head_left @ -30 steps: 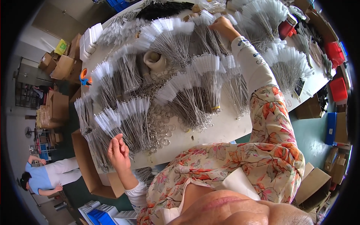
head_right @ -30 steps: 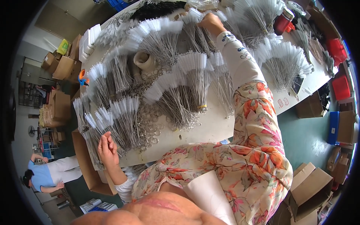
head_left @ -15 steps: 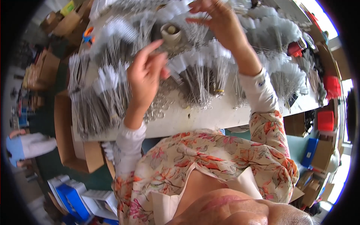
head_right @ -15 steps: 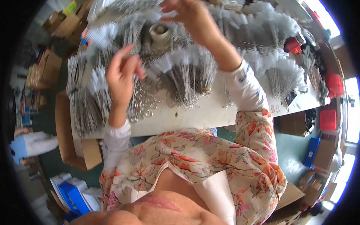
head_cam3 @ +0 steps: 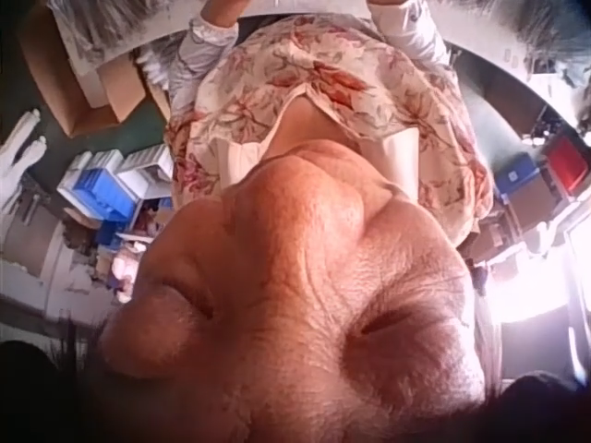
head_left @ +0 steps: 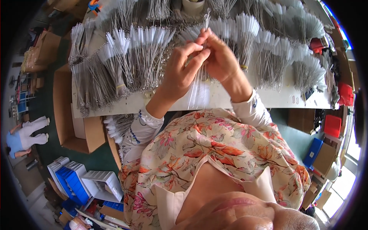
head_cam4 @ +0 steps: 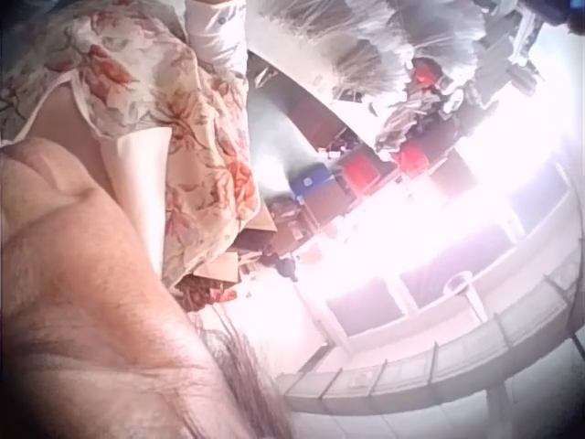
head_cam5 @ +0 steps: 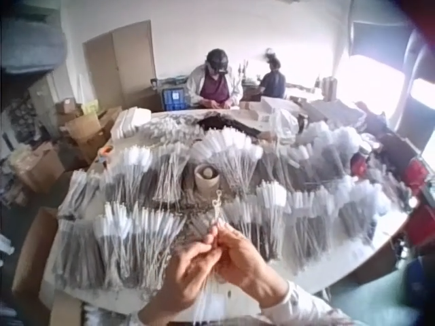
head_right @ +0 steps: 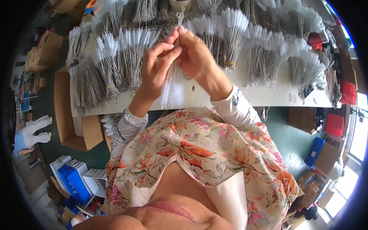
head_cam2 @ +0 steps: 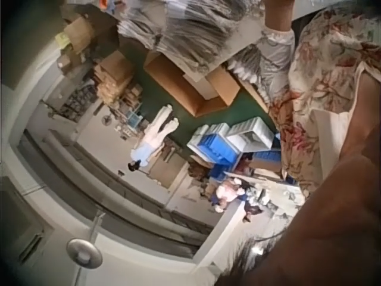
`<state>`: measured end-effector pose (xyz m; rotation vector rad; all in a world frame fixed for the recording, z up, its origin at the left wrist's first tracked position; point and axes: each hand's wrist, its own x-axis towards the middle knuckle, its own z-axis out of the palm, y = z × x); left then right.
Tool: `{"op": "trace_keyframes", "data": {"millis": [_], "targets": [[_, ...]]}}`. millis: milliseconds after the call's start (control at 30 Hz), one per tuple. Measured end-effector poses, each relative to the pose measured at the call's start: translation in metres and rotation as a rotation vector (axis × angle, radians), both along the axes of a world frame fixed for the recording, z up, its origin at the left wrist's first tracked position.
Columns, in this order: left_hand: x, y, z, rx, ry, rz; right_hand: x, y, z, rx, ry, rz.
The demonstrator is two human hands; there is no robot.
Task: The recorder is attaching metal rings to the stems of white brushes.
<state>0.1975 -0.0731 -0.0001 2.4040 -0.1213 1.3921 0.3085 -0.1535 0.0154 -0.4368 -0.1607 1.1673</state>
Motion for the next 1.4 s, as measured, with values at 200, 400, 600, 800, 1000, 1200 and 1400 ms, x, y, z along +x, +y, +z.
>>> {"op": "trace_keyframes", "data": {"millis": [200, 400, 600, 800, 1000, 1200, 1400], "targets": [[-0.034, 0.038, 0.055, -0.418, -0.112, -0.243, 0.008, -0.03, 0.047, -0.298, -1.057, 0.185], [-0.047, 0.006, 0.029, -0.884, 0.37, -0.648, -0.024, -0.034, 0.037, -0.233, -1.535, 0.173], [-0.059, -0.001, 0.024, -0.335, 0.218, -0.416, -0.02, -0.06, 0.046, -0.362, -1.052, 0.709], [-0.041, 0.011, -0.044, -0.24, 0.639, -0.186, 0.01, -0.126, 0.001, -0.915, -2.232, 0.49], [-0.015, 0.03, -0.074, 0.089, 0.626, 0.077, -0.005, -0.142, -0.054, -0.843, -2.001, 0.272], [-0.024, 0.035, -0.048, -0.016, 0.446, 0.154, -0.015, -0.094, -0.005, -0.648, -1.468, -0.064], [-0.035, 0.0, 0.003, -1.591, 0.116, -0.636, -0.031, -0.056, 0.023, -0.292, -1.297, -0.244]]}}
